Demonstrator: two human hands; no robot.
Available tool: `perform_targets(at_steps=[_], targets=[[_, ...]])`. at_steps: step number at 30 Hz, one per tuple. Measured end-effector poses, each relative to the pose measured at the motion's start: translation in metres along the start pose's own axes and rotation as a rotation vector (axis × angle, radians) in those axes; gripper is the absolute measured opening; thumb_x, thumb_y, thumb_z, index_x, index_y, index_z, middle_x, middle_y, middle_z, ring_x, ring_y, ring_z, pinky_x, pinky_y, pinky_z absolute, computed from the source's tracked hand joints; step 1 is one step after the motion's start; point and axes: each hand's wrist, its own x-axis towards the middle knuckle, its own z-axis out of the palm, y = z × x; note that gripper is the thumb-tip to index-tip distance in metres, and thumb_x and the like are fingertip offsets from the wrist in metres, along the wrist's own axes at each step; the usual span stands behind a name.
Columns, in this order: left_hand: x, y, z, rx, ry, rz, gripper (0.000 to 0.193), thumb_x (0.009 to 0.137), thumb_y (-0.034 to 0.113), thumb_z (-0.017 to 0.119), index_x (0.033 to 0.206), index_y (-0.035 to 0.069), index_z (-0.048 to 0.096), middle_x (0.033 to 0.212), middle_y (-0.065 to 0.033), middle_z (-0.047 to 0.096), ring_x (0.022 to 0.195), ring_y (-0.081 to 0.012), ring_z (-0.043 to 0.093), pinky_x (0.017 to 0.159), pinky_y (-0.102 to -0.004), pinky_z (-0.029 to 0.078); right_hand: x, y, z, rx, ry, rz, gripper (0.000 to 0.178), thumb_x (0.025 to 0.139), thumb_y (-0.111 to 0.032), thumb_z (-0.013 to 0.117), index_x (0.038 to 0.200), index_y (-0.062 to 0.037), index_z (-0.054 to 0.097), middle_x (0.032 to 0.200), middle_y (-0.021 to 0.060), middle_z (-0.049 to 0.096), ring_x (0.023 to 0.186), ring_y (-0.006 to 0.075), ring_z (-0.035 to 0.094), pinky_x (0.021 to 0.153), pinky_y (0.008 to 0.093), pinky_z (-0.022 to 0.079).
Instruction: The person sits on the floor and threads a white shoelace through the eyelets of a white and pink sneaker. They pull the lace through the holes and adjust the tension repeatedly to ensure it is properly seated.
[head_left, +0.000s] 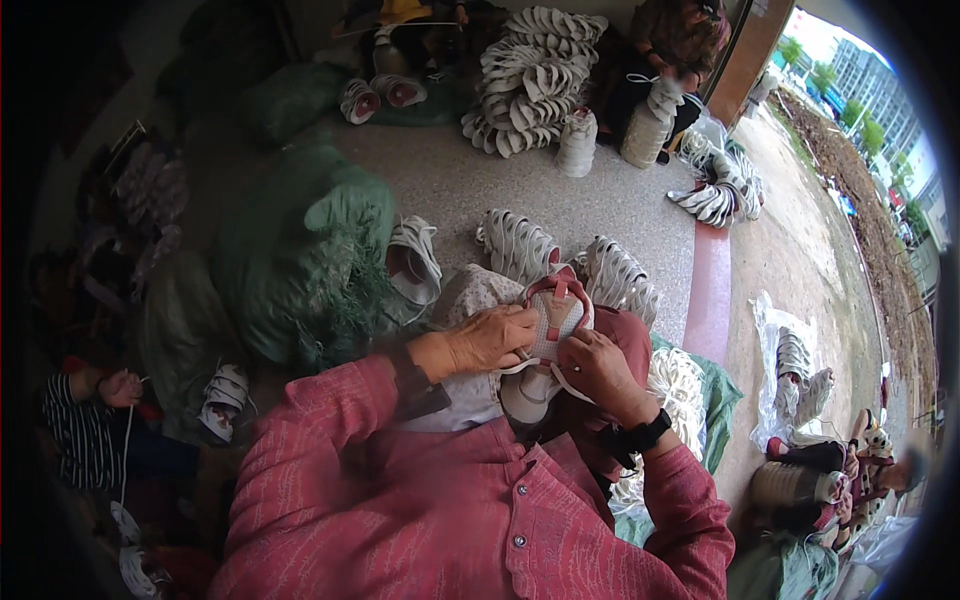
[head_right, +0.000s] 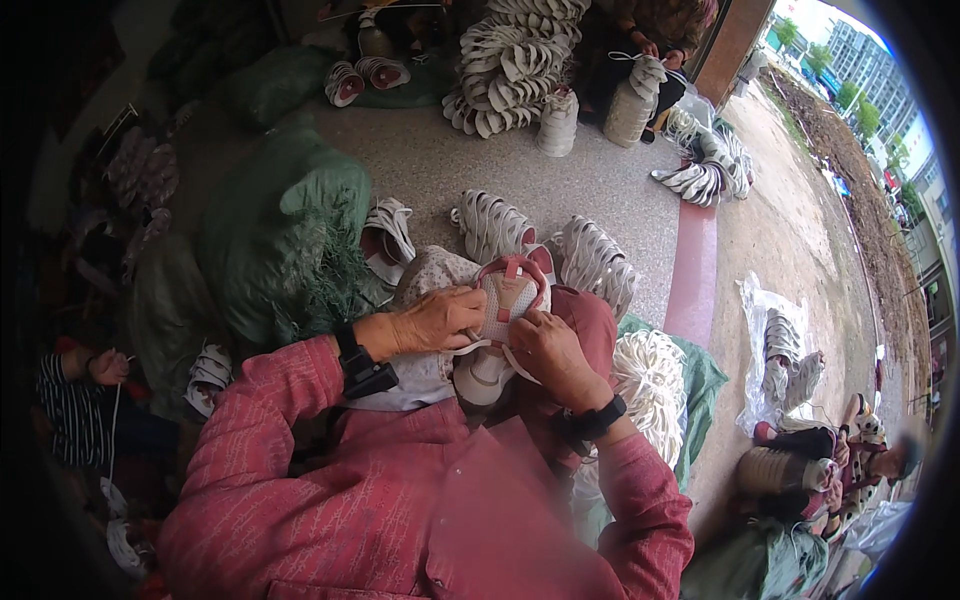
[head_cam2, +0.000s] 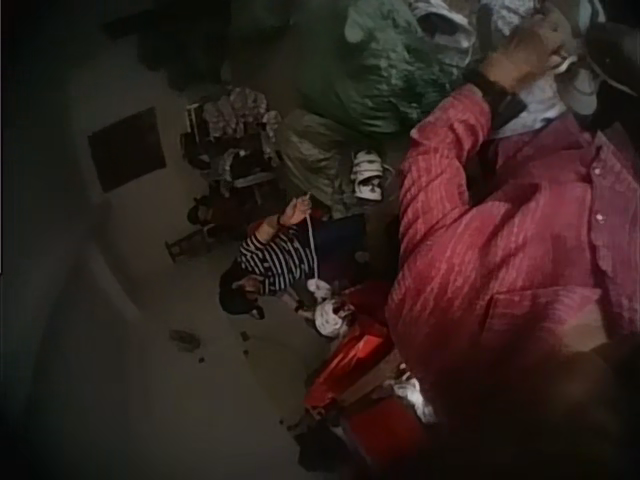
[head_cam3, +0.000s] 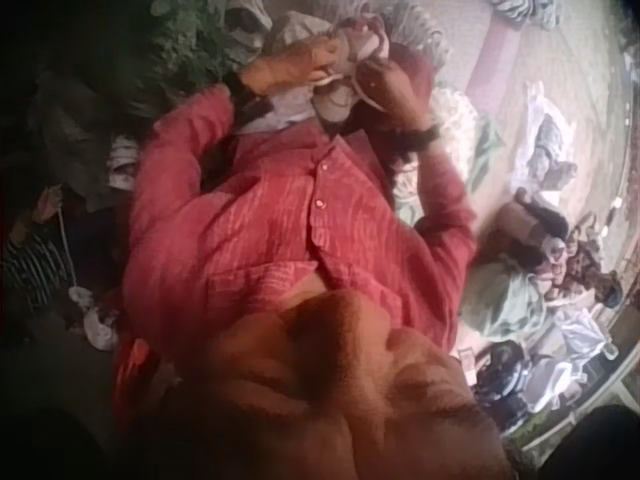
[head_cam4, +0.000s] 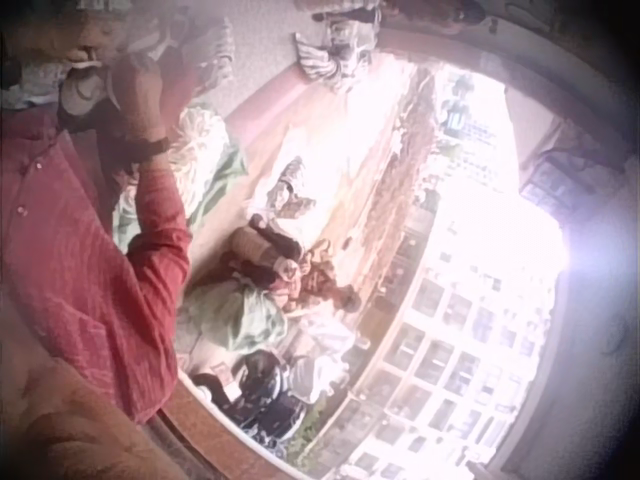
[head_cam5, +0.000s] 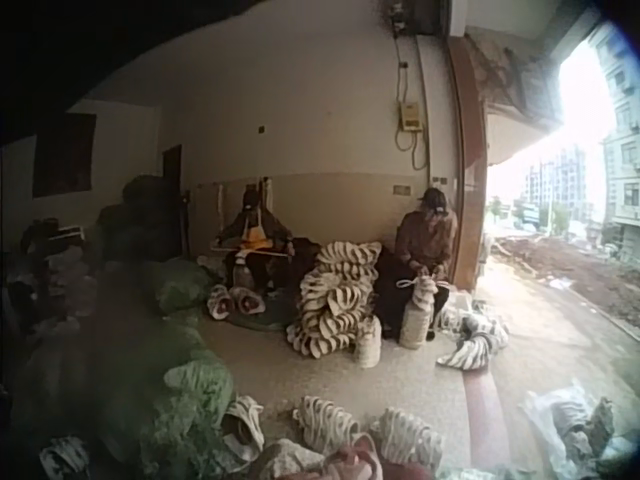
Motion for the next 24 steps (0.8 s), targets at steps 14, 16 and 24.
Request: perform_targets(at_steps=[14,16,24], targets=[[0.002,0.003,0.009,-0.116,0.078,-0.047,0.016,0.074,0.008,0.069,0.076,0.005,0.053,0.09,-0.0096,0.048,0.089,-0.0294,0.057,0.081,-0.0392,0.049,0.017,0.005,-0.027,0.269,-0.083,0.095,0.021,0.075,-0.009,0.074,0.096,-0.0086,0.068,0.088,0.0096,0.061,0.078,0.0277,0.064,0.066,0.0328,0.052],[-0.001,0.003,0.015,-0.098,0.149,-0.067,0.017,0.074,0.009,0.071,0.076,0.006,0.054,0.088,-0.009,0.049,0.088,-0.0291,0.057,0.08,-0.0391,0.05,0.025,-0.003,-0.02,0.134,-0.031,0.015,0.02,0.076,-0.009,0.074,0.096,-0.0113,0.07,0.088,0.0078,0.061,0.079,0.0264,0.064,0.072,0.0338,0.053],[-0.011,-0.001,0.021,-0.125,0.194,-0.113,0.021,0.075,0.013,0.077,0.074,0.007,0.057,0.091,-0.0068,0.055,0.086,-0.0267,0.063,0.073,-0.0367,0.053,0.041,-0.004,0.01,-0.066,-0.07,-0.181,0.007,0.08,-0.017,0.07,0.086,-0.0187,0.067,0.082,0.0005,0.057,0.083,0.0204,0.065,0.102,0.0492,0.034]])
